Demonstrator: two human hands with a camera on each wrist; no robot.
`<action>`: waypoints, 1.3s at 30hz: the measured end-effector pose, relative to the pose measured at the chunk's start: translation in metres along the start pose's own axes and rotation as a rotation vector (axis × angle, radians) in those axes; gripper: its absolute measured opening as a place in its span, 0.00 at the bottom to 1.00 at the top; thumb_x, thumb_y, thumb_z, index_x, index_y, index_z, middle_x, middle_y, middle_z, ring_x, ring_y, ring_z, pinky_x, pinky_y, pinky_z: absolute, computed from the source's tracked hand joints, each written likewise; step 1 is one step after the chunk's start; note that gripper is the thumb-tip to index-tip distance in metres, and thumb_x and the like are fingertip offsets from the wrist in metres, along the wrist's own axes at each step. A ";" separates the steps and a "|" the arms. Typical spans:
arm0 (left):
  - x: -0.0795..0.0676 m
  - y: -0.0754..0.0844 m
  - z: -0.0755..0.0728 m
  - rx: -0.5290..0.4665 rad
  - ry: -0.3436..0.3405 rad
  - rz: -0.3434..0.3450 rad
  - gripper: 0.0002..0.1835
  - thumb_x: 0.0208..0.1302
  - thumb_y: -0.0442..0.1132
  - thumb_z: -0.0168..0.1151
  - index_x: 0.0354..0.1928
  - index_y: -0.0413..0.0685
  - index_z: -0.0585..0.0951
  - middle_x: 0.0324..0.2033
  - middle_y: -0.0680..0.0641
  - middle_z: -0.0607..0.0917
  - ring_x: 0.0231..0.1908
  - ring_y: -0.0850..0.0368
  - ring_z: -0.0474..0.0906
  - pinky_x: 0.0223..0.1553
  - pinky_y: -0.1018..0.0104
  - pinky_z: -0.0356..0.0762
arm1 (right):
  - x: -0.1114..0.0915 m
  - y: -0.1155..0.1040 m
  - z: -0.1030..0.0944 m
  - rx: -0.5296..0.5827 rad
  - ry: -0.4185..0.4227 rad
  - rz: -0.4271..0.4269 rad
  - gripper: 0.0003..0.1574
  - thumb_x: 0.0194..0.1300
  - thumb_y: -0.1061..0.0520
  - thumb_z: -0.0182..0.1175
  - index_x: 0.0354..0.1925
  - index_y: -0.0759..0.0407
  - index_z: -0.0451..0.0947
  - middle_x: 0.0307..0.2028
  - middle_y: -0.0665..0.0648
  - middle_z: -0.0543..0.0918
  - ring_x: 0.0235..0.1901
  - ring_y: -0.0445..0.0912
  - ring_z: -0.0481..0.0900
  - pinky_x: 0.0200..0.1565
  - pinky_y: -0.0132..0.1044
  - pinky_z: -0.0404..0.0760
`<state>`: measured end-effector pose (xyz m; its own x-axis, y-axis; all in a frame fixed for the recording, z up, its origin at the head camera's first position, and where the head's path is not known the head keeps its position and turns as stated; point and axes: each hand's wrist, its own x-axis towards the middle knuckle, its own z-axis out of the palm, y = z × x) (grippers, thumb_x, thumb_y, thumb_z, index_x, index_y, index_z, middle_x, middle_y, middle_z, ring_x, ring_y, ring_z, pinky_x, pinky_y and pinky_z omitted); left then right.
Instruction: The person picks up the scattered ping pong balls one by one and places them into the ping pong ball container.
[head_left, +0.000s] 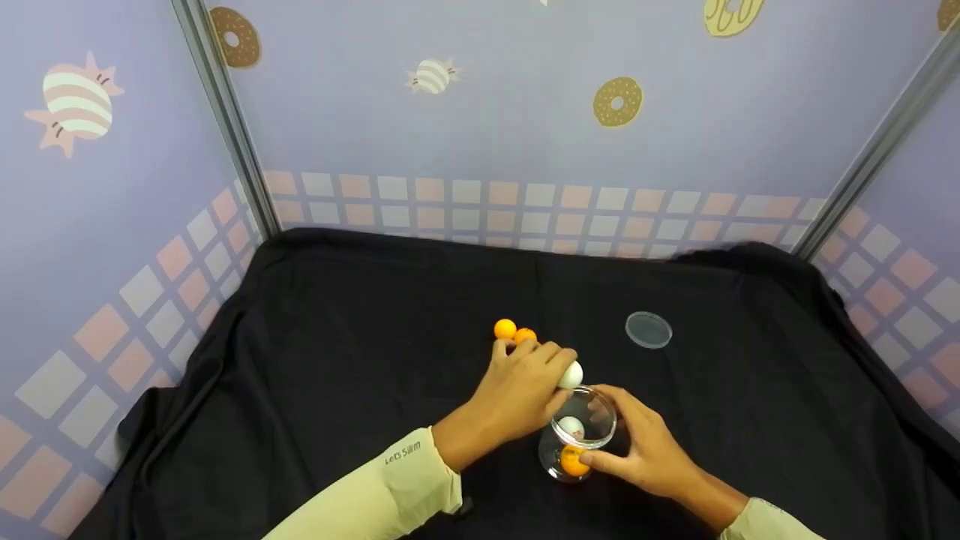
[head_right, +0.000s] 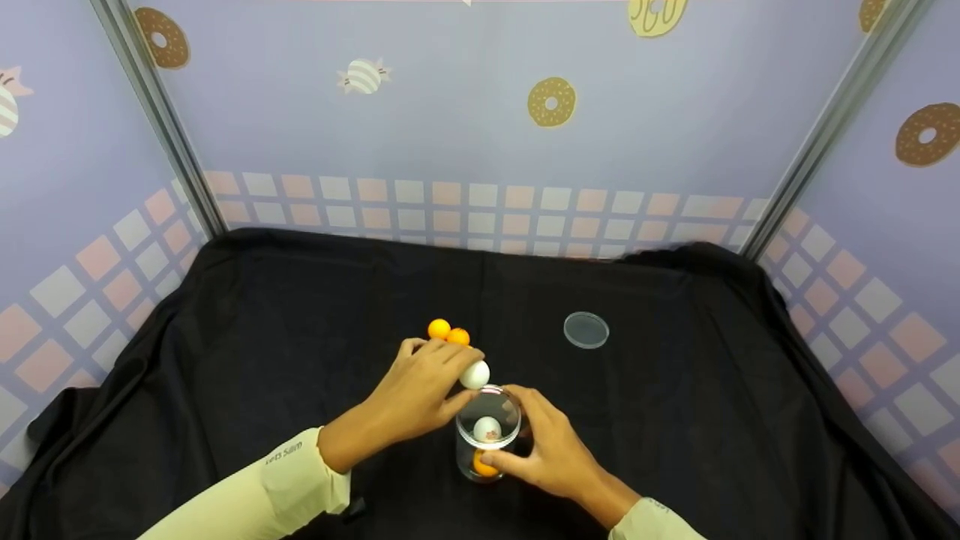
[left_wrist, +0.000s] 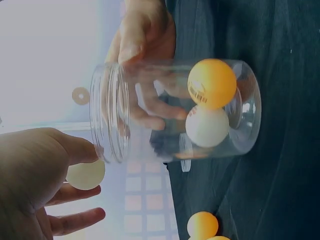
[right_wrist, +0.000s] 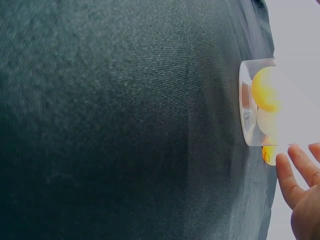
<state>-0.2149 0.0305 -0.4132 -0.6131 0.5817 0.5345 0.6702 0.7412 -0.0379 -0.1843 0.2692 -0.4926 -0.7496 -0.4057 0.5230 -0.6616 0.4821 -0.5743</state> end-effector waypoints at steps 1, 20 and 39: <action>-0.001 0.002 -0.001 -0.002 0.000 0.007 0.21 0.63 0.54 0.68 0.56 0.59 0.80 0.47 0.58 0.86 0.44 0.58 0.81 0.47 0.52 0.72 | 0.000 0.000 0.000 -0.001 -0.002 0.001 0.51 0.49 0.47 0.81 0.68 0.53 0.70 0.53 0.46 0.82 0.48 0.48 0.84 0.40 0.36 0.86; -0.009 0.026 -0.010 -0.055 -0.072 0.082 0.23 0.63 0.59 0.67 0.55 0.59 0.80 0.47 0.58 0.86 0.46 0.59 0.80 0.50 0.51 0.74 | 0.000 -0.001 0.000 -0.002 -0.015 0.001 0.51 0.52 0.47 0.80 0.70 0.44 0.67 0.56 0.44 0.80 0.48 0.40 0.83 0.41 0.38 0.86; -0.010 0.025 -0.012 -0.039 -0.065 0.082 0.23 0.63 0.59 0.67 0.55 0.59 0.80 0.46 0.58 0.86 0.45 0.59 0.80 0.51 0.52 0.72 | 0.000 -0.001 0.000 -0.017 -0.016 0.013 0.52 0.51 0.47 0.80 0.70 0.43 0.66 0.56 0.43 0.79 0.47 0.40 0.82 0.41 0.38 0.86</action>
<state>-0.1871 0.0396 -0.4095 -0.5808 0.6613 0.4747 0.7342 0.6774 -0.0452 -0.1837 0.2689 -0.4923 -0.7584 -0.4117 0.5053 -0.6515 0.5005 -0.5701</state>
